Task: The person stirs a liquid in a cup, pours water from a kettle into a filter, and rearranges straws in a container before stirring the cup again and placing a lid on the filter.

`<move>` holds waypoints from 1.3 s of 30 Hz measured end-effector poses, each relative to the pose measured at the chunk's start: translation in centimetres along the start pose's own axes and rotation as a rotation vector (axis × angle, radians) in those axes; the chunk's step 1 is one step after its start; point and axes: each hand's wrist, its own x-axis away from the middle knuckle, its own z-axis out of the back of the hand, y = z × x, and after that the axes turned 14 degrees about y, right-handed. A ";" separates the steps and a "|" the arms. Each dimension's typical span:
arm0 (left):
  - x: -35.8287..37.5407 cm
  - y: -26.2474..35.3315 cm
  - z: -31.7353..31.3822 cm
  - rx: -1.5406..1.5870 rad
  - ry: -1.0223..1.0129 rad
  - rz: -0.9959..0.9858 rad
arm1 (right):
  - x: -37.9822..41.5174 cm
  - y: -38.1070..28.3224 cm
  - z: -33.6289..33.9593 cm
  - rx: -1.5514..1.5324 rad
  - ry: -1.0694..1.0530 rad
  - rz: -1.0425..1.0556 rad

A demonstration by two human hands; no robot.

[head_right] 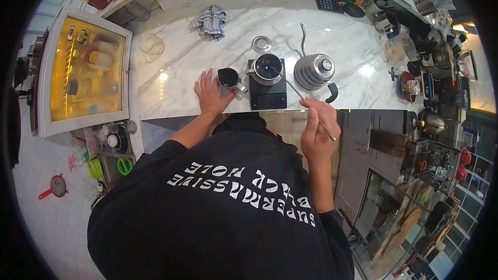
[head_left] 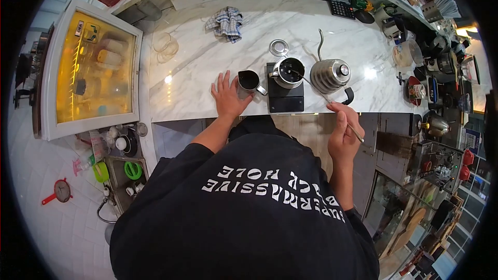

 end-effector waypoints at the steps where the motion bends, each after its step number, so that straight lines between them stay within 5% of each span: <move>1: 0.0 -0.1 -0.2 -0.002 0.005 -0.004 | 0.0 -0.4 -0.2 0.005 -0.013 -0.016; 39: 0.2 -0.6 -0.8 0.044 0.091 -0.061 | 0.4 -0.3 -1.1 0.027 0.036 -0.015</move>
